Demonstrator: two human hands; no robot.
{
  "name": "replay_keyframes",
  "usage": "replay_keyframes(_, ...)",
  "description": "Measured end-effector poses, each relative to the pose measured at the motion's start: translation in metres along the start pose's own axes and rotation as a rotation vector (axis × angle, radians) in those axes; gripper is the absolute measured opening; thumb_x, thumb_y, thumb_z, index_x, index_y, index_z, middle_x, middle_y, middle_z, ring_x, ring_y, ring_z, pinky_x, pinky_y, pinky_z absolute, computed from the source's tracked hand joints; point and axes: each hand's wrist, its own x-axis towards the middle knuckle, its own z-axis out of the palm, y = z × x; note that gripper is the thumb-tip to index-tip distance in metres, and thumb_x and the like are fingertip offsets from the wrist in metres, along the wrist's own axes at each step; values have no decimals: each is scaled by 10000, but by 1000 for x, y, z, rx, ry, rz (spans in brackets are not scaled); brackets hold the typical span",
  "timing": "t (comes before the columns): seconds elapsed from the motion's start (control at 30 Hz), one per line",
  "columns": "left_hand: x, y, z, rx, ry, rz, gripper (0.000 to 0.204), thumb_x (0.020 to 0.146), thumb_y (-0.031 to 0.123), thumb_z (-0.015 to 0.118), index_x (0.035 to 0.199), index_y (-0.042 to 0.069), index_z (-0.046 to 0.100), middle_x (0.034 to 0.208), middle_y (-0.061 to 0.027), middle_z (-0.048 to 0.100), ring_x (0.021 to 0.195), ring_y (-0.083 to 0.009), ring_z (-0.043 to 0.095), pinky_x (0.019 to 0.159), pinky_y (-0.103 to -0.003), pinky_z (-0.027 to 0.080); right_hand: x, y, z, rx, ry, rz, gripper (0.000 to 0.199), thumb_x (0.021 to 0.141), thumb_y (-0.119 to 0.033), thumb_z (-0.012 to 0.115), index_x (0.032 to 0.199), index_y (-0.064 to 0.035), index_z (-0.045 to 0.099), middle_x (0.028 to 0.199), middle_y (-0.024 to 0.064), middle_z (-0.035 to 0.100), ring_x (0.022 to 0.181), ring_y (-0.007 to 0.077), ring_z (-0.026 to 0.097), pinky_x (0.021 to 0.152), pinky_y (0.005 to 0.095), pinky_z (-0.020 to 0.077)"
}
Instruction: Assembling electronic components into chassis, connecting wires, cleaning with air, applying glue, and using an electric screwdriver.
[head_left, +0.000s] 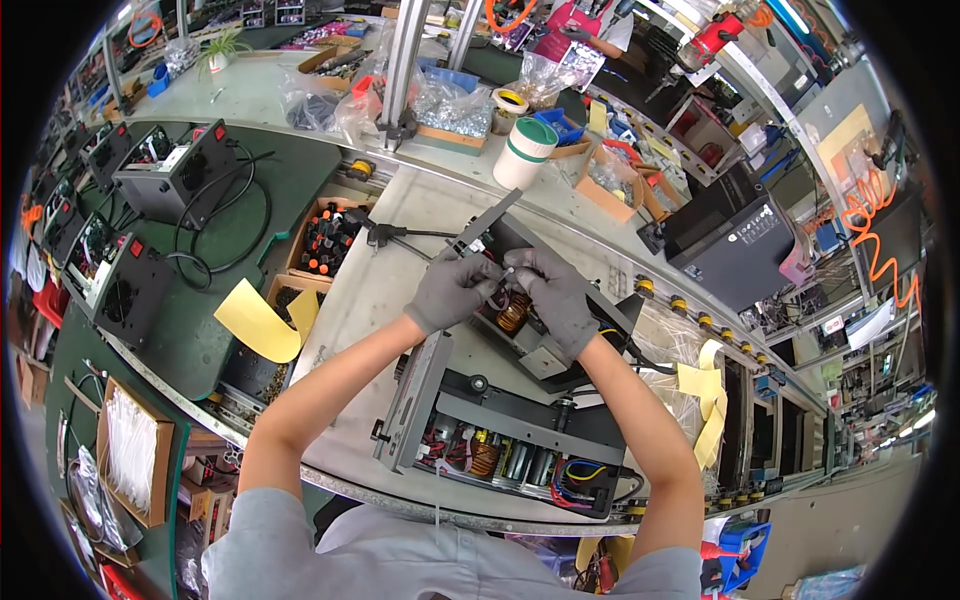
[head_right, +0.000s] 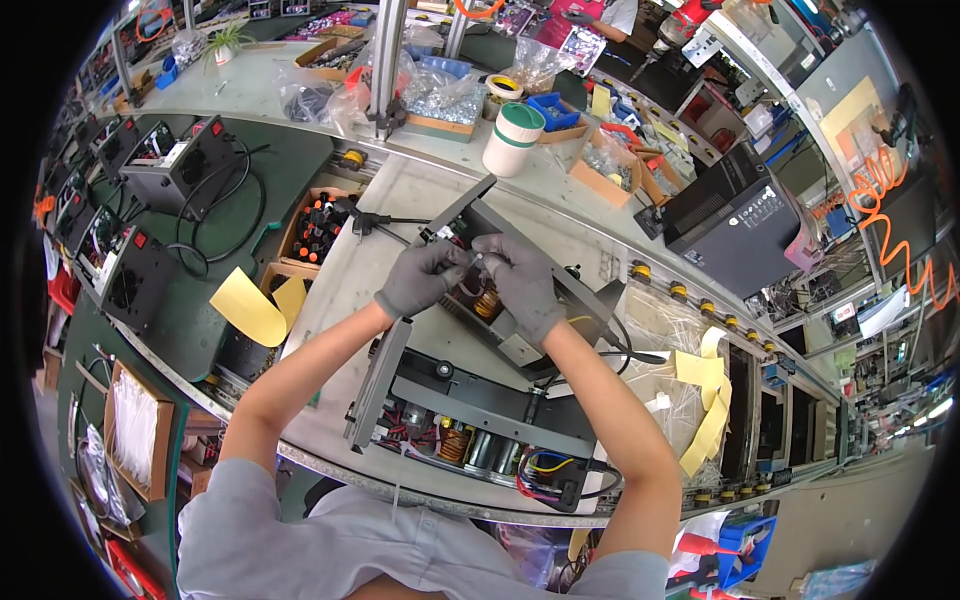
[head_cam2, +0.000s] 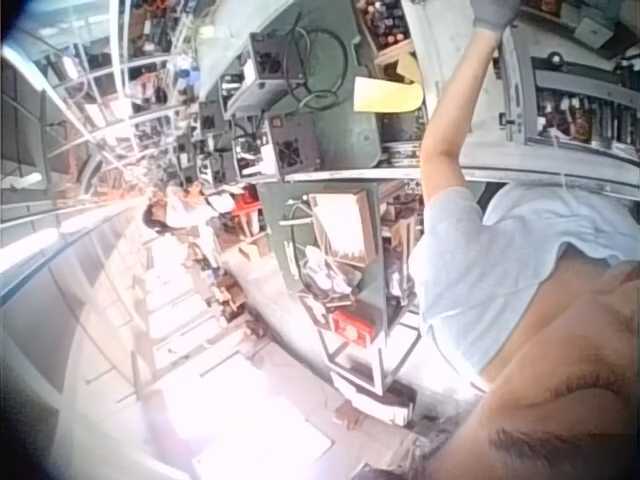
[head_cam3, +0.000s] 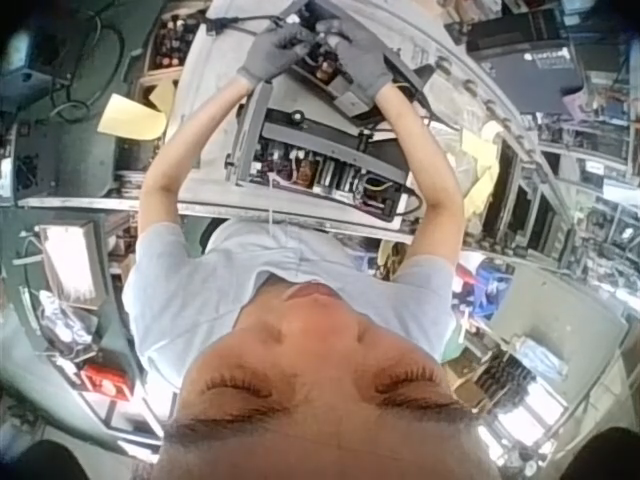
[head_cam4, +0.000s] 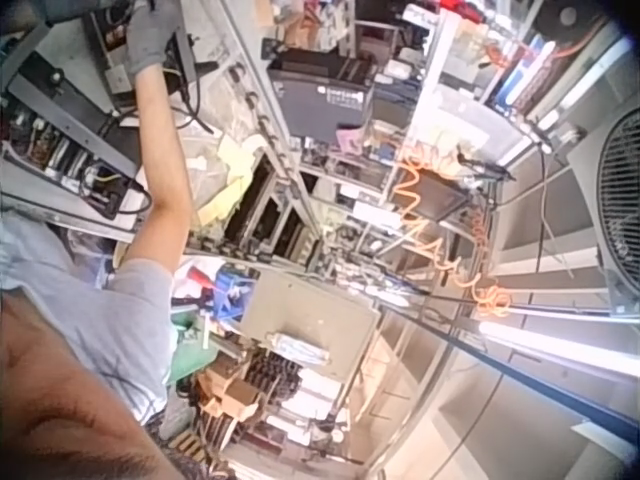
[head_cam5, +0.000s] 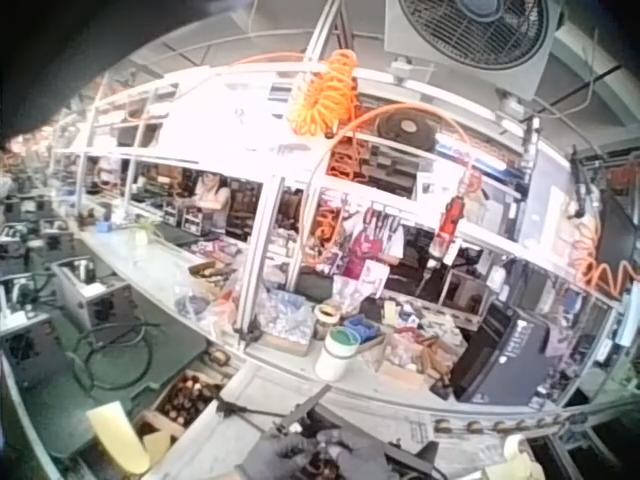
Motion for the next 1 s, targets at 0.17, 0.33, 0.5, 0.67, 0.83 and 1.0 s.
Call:
replay_keyframes(0.17, 0, 2, -3, 30, -48, 6, 78, 832, 37, 621, 909, 23, 626, 762, -13, 633, 687, -45, 584, 609, -217, 489, 3, 7, 1, -73, 8, -62, 207, 832, 45, 527, 1010, 8, 624, 939, 74, 652, 852, 124, 604, 786, 246, 485)
replay_keyframes(0.33, 0, 2, -4, 45, -76, -56, 106, 840, 48, 621, 942, 20, 633, 793, -23, 654, 703, -51, 598, 620, -218, 496, 1, 3, 2, -47, 4, -32, 209, 828, 41, 536, 1012, 4, 628, 936, 79, 659, 851, 127, 614, 779, 250, 491)
replay_keyframes(0.5, 0, 1, 0, -31, 9, -46, 89, 784, 105, 644, 868, 77, 658, 690, -46, 638, 587, -165, 574, 645, -288, 465, 2, -2, -1, -128, -42, -49, 236, 847, 45, 497, 1054, 18, 606, 993, 58, 619, 888, 113, 586, 809, 246, 488)
replay_keyframes(0.67, -1, 0, 0, 14, 9, -8, 98, 779, 116, 639, 871, 88, 662, 710, -59, 644, 613, -198, 572, 688, -302, 456, 2, 1, -1, -83, -24, -8, 232, 843, 45, 502, 1046, 19, 611, 980, 59, 623, 862, 111, 591, 793, 241, 488)
replay_keyframes(0.83, 0, 2, -1, 43, 19, 23, 94, 779, 105, 643, 867, 77, 659, 708, -57, 642, 614, -187, 573, 668, -297, 462, 2, 1, -1, -160, -28, -51, 238, 826, 42, 537, 1049, 9, 616, 962, 66, 634, 854, 112, 595, 785, 241, 487)
replay_keyframes(1.0, 0, 3, -1, 3, 15, 10, 93, 772, 68, 652, 864, 54, 649, 712, -56, 638, 606, -157, 580, 612, -280, 474, 0, -7, 3, -238, -1, -102, 208, 781, 29, 591, 986, 3, 618, 910, 83, 651, 837, 146, 614, 777, 263, 490)
